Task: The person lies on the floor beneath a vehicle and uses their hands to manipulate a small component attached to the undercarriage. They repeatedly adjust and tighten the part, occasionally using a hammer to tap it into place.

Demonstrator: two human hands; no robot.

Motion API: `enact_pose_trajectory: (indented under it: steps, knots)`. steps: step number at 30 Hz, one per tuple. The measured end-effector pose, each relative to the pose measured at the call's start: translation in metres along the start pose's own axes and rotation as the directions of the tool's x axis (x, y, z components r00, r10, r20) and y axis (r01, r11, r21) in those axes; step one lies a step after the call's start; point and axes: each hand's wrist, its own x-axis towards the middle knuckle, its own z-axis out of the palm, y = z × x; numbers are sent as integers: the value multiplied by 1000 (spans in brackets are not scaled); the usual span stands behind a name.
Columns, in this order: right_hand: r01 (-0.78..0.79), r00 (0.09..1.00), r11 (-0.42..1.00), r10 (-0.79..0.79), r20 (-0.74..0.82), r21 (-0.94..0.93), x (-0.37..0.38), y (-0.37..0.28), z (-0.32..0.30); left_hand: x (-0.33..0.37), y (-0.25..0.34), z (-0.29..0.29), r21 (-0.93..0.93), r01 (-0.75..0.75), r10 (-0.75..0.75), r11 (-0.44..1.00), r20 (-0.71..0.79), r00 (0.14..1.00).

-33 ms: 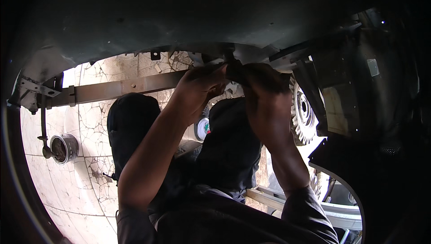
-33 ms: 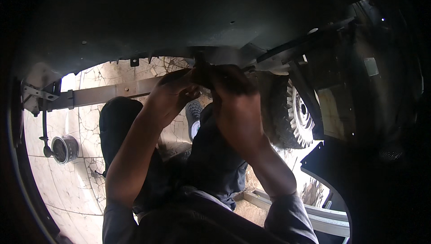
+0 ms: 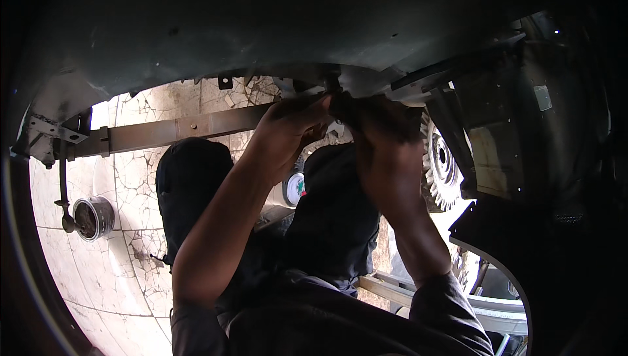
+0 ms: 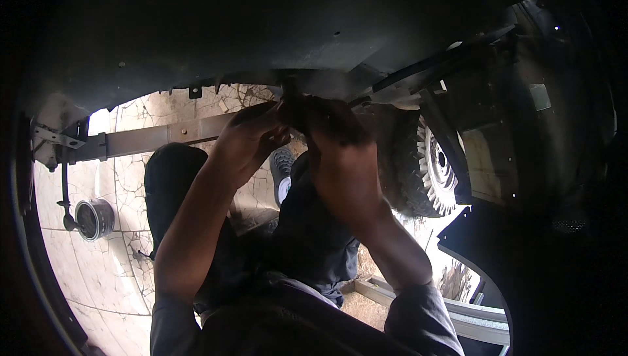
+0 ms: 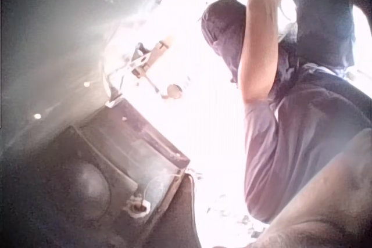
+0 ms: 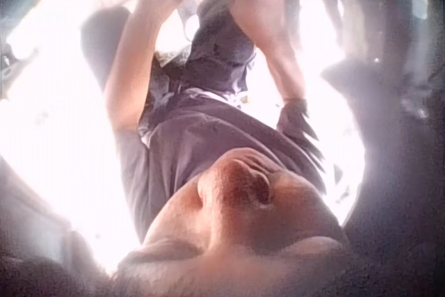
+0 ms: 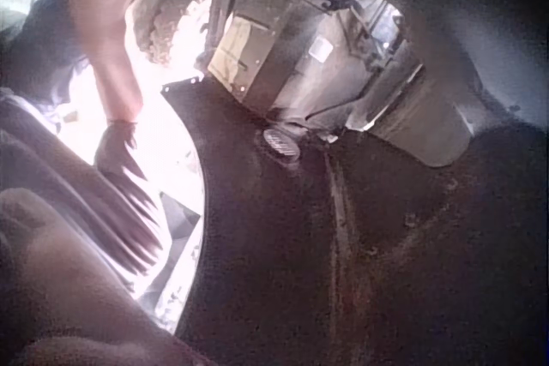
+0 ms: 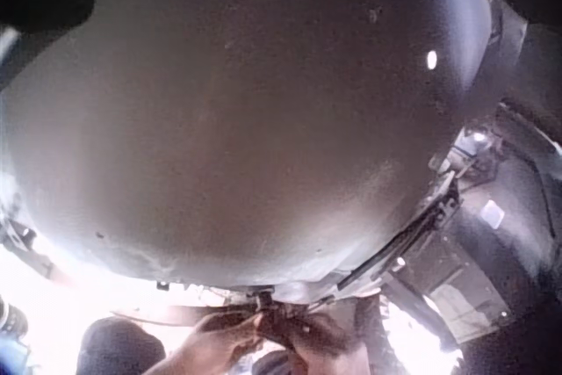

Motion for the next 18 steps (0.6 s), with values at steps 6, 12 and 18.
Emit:
enact_pose_trajectory:
  steps: [6,12,18]
  knots:
    - [19,999,999,-20,32,42,7,6,-3,-1,-3,-2,4,-14,14,1000,16,1000]
    - [69,998,993,-69,-1,90,14,17,2,6,1,-4,39,-40,38,998,50,998]
    - [40,999,996,-37,-38,79,8,11,0,3,6,12,-12,-44,43,999,-53,998]
